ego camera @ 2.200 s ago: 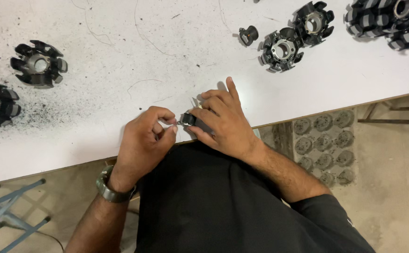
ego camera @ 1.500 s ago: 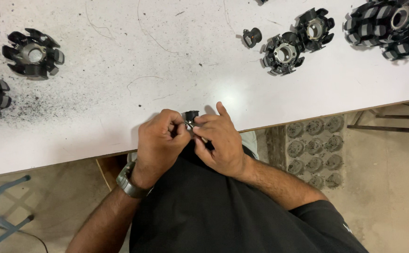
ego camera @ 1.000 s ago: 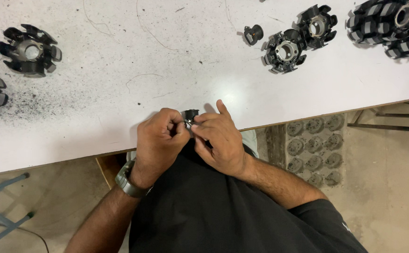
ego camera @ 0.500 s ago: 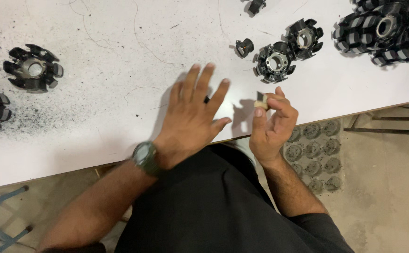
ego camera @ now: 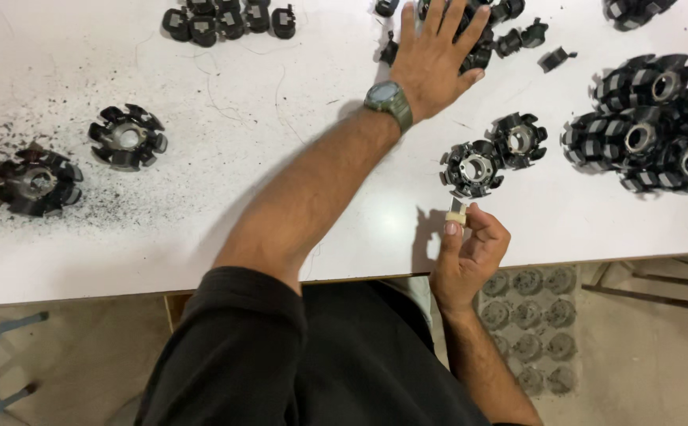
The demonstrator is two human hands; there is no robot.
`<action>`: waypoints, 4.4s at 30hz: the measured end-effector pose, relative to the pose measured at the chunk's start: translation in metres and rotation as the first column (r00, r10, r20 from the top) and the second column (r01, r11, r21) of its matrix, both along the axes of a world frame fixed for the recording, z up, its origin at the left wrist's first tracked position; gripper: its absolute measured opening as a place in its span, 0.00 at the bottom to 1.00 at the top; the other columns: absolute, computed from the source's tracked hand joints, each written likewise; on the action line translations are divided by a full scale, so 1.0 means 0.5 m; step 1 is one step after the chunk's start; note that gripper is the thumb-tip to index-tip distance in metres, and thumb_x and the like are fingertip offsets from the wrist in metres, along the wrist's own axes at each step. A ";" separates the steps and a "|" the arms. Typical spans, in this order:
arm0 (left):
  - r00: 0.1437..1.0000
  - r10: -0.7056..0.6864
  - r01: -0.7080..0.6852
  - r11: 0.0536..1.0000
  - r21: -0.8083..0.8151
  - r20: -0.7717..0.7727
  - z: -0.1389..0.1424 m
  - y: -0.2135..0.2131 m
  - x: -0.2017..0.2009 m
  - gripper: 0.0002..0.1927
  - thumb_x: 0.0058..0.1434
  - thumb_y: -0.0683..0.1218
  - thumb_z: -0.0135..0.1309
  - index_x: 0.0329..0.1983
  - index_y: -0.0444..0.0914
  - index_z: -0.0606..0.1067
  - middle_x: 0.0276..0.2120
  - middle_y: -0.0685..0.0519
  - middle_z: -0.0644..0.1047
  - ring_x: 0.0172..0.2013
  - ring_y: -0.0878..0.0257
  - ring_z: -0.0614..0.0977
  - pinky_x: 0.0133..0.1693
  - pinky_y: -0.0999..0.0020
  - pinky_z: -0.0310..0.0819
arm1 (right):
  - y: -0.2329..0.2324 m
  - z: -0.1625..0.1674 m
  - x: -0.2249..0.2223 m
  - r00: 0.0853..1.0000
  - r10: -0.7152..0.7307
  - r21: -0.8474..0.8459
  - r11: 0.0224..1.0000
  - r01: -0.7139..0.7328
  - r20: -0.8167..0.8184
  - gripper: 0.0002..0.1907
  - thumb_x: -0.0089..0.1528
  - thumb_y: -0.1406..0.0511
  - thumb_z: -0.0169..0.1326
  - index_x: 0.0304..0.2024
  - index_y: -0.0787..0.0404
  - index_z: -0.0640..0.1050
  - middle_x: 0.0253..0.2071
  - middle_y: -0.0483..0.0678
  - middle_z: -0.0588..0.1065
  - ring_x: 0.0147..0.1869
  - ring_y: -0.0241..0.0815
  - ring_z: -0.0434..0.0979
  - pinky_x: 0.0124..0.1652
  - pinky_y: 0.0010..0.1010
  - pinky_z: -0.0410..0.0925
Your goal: The person repeatedly picks up small black mechanical parts from a white table and rubs their surfaces with a small rectangular tool, then places them back. The person also moves a pile of parts aside to access more items and continues the same rubbing action on each part.
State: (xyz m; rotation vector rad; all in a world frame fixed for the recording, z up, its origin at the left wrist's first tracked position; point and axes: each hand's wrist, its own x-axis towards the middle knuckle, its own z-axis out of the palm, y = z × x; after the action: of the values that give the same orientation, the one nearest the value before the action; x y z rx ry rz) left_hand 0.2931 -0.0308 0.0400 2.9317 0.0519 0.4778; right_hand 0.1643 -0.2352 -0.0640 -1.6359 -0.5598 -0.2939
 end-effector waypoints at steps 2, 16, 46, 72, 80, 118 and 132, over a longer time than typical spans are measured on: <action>0.998 0.035 -0.034 0.999 0.031 -0.051 0.008 0.008 -0.042 0.41 0.68 0.62 0.54 0.79 0.46 0.53 0.76 0.41 0.47 0.75 0.44 0.46 0.70 0.28 0.42 | -0.003 -0.005 0.001 1.000 0.011 0.007 1.000 -0.011 -0.002 0.16 0.73 0.71 0.50 0.61 0.70 0.63 0.56 0.52 0.66 0.58 0.37 0.70 0.58 0.29 0.70; 0.720 0.344 -0.443 0.896 -0.017 -0.603 0.032 0.345 -0.537 0.55 0.56 0.58 0.59 0.80 0.40 0.44 0.76 0.32 0.45 0.72 0.34 0.52 0.65 0.40 0.57 | 0.232 0.057 -0.104 0.640 0.757 -0.416 0.543 -0.729 -0.134 0.11 0.69 0.68 0.51 0.54 0.59 0.75 0.36 0.45 0.78 0.45 0.43 0.82 0.75 0.62 0.52; 0.998 0.065 -0.061 0.914 -0.401 -0.002 -0.081 0.034 -0.537 0.11 0.54 0.41 0.64 0.40 0.37 0.77 0.56 0.44 0.75 0.54 0.46 0.78 0.52 0.51 0.74 | 0.103 0.047 -0.097 0.925 0.380 -0.327 0.878 -0.350 0.030 0.11 0.62 0.72 0.61 0.44 0.60 0.74 0.42 0.49 0.78 0.51 0.50 0.80 0.66 0.52 0.67; 0.968 0.121 -0.007 0.890 -0.456 0.220 -0.123 0.018 -0.555 0.13 0.54 0.36 0.65 0.42 0.37 0.78 0.55 0.48 0.76 0.53 0.51 0.77 0.51 0.58 0.75 | 0.112 0.079 -0.103 0.907 0.380 -0.411 0.868 -0.280 0.184 0.12 0.59 0.72 0.65 0.44 0.61 0.77 0.39 0.48 0.77 0.46 0.46 0.80 0.63 0.50 0.71; 0.966 0.122 -0.009 0.896 -0.443 0.226 -0.121 0.016 -0.556 0.13 0.54 0.37 0.66 0.41 0.38 0.78 0.55 0.49 0.76 0.54 0.52 0.77 0.53 0.57 0.74 | 0.111 0.079 -0.097 0.903 0.395 -0.438 0.851 -0.290 0.169 0.11 0.59 0.72 0.64 0.43 0.61 0.77 0.38 0.48 0.77 0.45 0.47 0.79 0.62 0.48 0.73; 0.959 0.198 -0.075 0.866 -0.494 0.201 -0.157 -0.005 -0.545 0.08 0.57 0.36 0.63 0.37 0.37 0.75 0.54 0.49 0.76 0.54 0.52 0.76 0.55 0.54 0.69 | 0.113 0.107 -0.094 0.874 0.437 -0.559 0.788 -0.257 0.214 0.12 0.60 0.72 0.66 0.44 0.61 0.78 0.37 0.49 0.75 0.45 0.49 0.78 0.60 0.48 0.72; 0.995 0.070 -0.041 0.934 -0.355 0.067 -0.084 0.046 -0.547 0.13 0.55 0.40 0.65 0.39 0.35 0.74 0.51 0.44 0.74 0.48 0.48 0.78 0.48 0.54 0.74 | 0.113 0.062 -0.102 0.935 0.337 -0.402 0.876 -0.268 0.110 0.10 0.62 0.72 0.61 0.44 0.61 0.74 0.40 0.50 0.77 0.47 0.51 0.79 0.62 0.51 0.70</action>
State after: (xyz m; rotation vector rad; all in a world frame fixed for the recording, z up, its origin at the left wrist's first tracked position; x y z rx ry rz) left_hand 0.0195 -0.0078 -0.0018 2.5617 0.1905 0.5306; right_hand 0.1134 -0.1787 -0.0331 -1.8709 -1.0529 -0.0977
